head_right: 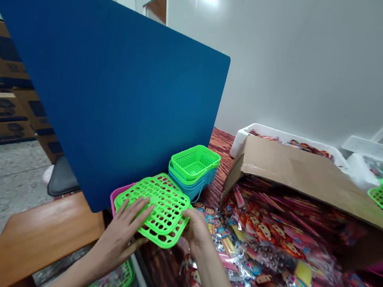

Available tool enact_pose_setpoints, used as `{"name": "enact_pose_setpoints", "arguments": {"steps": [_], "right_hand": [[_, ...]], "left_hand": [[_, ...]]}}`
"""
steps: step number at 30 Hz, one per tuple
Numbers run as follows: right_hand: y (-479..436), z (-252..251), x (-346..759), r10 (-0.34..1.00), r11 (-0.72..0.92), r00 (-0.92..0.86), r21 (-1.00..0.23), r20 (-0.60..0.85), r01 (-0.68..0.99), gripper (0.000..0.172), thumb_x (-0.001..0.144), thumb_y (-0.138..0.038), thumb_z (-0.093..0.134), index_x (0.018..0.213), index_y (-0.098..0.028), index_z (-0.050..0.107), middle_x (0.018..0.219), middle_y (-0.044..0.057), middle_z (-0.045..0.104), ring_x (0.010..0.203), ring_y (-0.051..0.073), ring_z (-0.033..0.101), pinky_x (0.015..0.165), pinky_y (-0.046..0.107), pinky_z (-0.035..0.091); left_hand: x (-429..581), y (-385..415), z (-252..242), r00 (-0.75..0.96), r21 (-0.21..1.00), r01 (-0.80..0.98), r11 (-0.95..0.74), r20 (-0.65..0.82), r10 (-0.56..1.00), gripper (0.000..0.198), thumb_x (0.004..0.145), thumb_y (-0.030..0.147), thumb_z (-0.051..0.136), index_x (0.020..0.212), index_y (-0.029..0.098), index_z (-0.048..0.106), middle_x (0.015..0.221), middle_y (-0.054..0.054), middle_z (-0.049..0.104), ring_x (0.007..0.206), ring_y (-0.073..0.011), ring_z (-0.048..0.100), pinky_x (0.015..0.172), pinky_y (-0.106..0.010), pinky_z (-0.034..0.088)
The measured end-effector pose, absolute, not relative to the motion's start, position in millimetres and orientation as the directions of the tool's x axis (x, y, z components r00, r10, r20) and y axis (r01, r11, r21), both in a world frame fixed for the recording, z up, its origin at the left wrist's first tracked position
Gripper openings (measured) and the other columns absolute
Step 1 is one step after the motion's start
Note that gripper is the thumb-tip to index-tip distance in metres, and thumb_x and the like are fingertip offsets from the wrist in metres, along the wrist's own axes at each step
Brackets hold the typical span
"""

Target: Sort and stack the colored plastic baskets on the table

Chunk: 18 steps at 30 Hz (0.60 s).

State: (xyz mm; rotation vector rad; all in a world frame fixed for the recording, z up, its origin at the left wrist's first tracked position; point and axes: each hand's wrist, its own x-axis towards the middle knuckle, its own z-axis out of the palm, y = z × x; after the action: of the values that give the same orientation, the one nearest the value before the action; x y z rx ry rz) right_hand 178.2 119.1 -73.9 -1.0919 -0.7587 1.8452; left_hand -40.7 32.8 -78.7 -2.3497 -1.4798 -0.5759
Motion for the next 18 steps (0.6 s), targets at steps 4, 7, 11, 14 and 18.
{"name": "enact_pose_setpoints", "arguments": {"steps": [4, 7, 11, 14, 18], "right_hand": [[122, -61, 192, 0.826, -0.514, -0.449, -0.781, -0.341, -0.354, 0.03, 0.057, -0.024, 0.064, 0.085, -0.016, 0.063, 0.075, 0.005, 0.07, 0.076, 0.025, 0.067, 0.073, 0.034, 0.056], [134, -41, 183, 0.783, -0.556, -0.522, -0.757, -0.339, -0.342, 0.031, 0.06, -0.02, 0.06, 0.091, -0.013, 0.065, 0.082, 0.008, 0.072, 0.083, 0.026, 0.069, 0.08, 0.035, 0.055], [156, -23, 154, 0.769, -0.566, -0.545, -0.752, -0.335, -0.337, 0.021, 0.084, -0.029, 0.054, 0.092, -0.013, 0.064, 0.079, 0.01, 0.07, 0.072, 0.023, 0.068, 0.066, 0.032, 0.055], [163, -31, 140, 0.893, -0.409, -0.338, -0.848, -0.297, -0.337, 0.032, 0.096, -0.042, 0.046, 0.091, -0.015, 0.062, 0.066, 0.006, 0.065, 0.053, 0.018, 0.06, 0.047, 0.025, 0.047], [154, -59, 142, 0.96, -0.276, -0.04, -0.92, -0.276, -0.277, 0.013, 0.086, -0.027, 0.055, 0.079, -0.017, 0.057, 0.052, -0.002, 0.054, 0.042, 0.012, 0.05, 0.039, 0.018, 0.036]], "left_hand": [[-51, 27, -70, 0.446, -0.081, 0.871, -0.485, 0.544, 0.711, 0.059, 0.09, 0.007, 0.045, 0.148, 0.016, 0.039, 0.152, -0.012, 0.044, 0.144, -0.0301, 0.032, 0.12, -0.058, 0.017], [-57, 23, -59, 0.476, -0.135, 0.851, -0.508, 0.607, 0.637, 0.056, 0.085, 0.001, 0.042, 0.138, 0.015, 0.051, 0.139, -0.01, 0.058, 0.132, -0.0281, 0.046, 0.118, -0.053, 0.023], [-56, 21, -42, 0.368, -0.144, 0.92, -0.364, 0.632, 0.681, 0.054, 0.087, 0.0, 0.039, 0.138, 0.01, 0.052, 0.133, -0.011, 0.063, 0.118, -0.025, 0.057, 0.1, -0.039, 0.047], [-49, 25, -34, 0.229, -0.114, 0.973, -0.201, 0.571, 0.788, 0.055, 0.086, -0.001, 0.04, 0.138, 0.008, 0.053, 0.131, -0.012, 0.064, 0.113, -0.0265, 0.06, 0.094, -0.04, 0.052], [-33, 34, -36, 0.104, -0.14, 0.988, -0.062, 0.319, 0.942, 0.052, 0.088, 0.004, 0.047, 0.139, 0.011, 0.056, 0.139, -0.012, 0.06, 0.12, -0.0318, 0.058, 0.094, -0.047, 0.052]]}}
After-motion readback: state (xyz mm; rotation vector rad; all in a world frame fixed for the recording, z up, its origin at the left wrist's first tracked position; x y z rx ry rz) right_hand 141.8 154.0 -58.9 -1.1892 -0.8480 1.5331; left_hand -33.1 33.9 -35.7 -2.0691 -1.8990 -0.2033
